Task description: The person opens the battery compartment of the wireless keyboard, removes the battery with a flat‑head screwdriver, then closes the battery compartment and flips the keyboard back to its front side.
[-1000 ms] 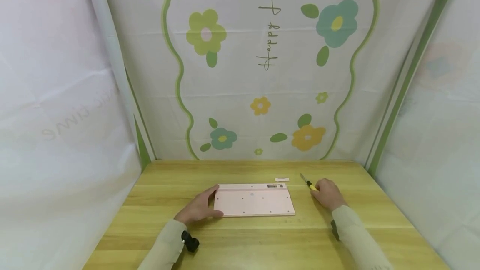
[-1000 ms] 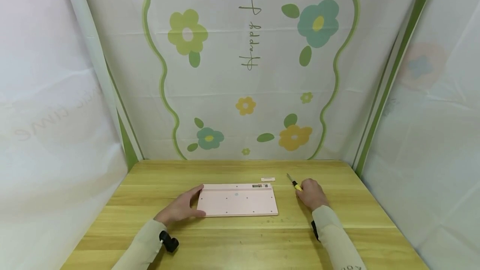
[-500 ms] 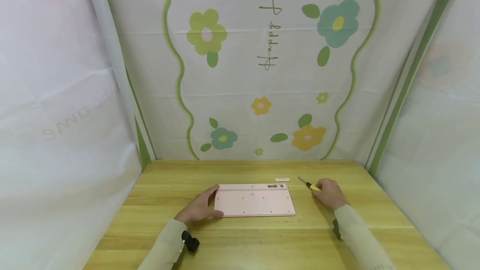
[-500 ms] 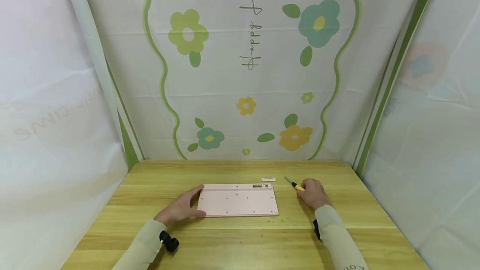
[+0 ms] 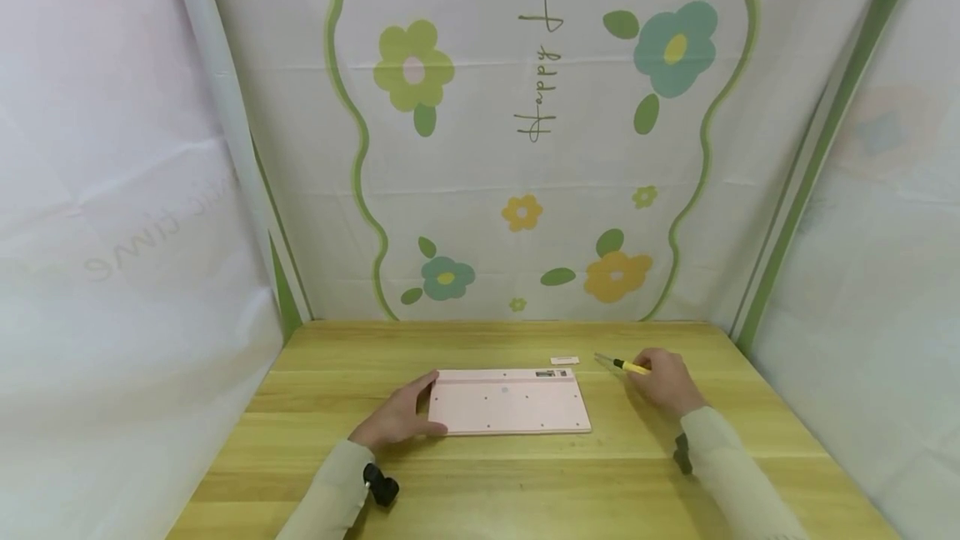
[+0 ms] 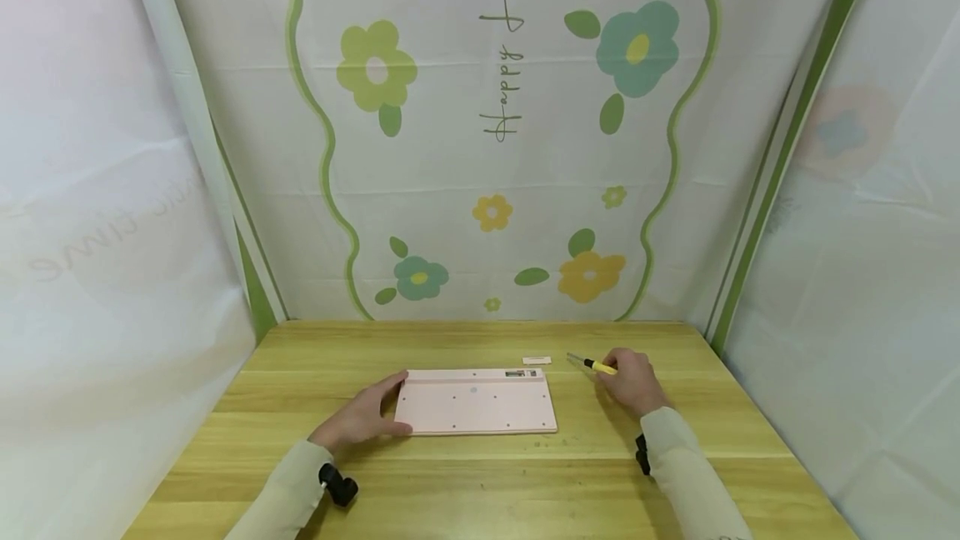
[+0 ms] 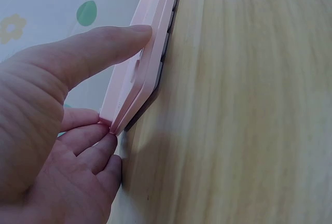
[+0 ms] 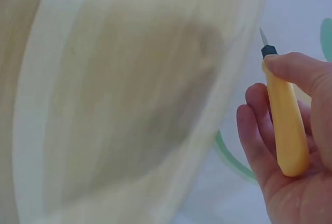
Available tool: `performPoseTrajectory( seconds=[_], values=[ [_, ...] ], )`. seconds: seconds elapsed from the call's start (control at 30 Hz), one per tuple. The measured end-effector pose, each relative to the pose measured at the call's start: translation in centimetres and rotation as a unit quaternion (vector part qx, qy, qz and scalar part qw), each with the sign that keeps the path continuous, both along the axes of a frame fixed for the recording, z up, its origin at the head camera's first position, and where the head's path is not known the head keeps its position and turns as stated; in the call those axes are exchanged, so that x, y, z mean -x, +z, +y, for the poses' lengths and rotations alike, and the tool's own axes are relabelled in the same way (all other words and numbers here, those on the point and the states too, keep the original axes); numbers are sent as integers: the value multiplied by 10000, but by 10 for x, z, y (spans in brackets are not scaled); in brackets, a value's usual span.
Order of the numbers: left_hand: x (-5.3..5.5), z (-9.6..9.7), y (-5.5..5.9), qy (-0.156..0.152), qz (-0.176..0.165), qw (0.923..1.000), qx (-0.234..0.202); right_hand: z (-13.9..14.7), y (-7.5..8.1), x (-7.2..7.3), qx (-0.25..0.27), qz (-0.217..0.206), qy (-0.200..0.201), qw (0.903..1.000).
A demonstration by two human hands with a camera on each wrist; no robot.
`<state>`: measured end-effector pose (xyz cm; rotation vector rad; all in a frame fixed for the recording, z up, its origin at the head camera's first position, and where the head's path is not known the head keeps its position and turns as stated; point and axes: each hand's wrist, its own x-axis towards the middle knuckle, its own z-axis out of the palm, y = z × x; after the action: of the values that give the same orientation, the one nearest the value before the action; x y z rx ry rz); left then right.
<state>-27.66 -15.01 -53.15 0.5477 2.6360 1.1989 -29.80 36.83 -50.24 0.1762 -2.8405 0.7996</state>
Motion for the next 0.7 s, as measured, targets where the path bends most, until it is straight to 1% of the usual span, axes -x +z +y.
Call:
performPoseTrajectory(
  seconds=[0.17,0.3,0.4,0.5,0.7],
  values=[
    [-1,1,0,31,-32,10000,-14,-2,13,-1,-117,176,194,9996],
    [-2,1,1,34,-13,10000,-25,-7,25,-3,-167,413,556,9975],
    [-2,1,1,38,5,10000,-11,-12,35,-5,-312,533,800,9949],
    [-2,1,1,45,9,10000,3,-20,45,-5,-427,479,905,9938],
    [-2,2,0,37,12,10000,28,-37,62,-9,-638,185,1183,9908]
  ],
)
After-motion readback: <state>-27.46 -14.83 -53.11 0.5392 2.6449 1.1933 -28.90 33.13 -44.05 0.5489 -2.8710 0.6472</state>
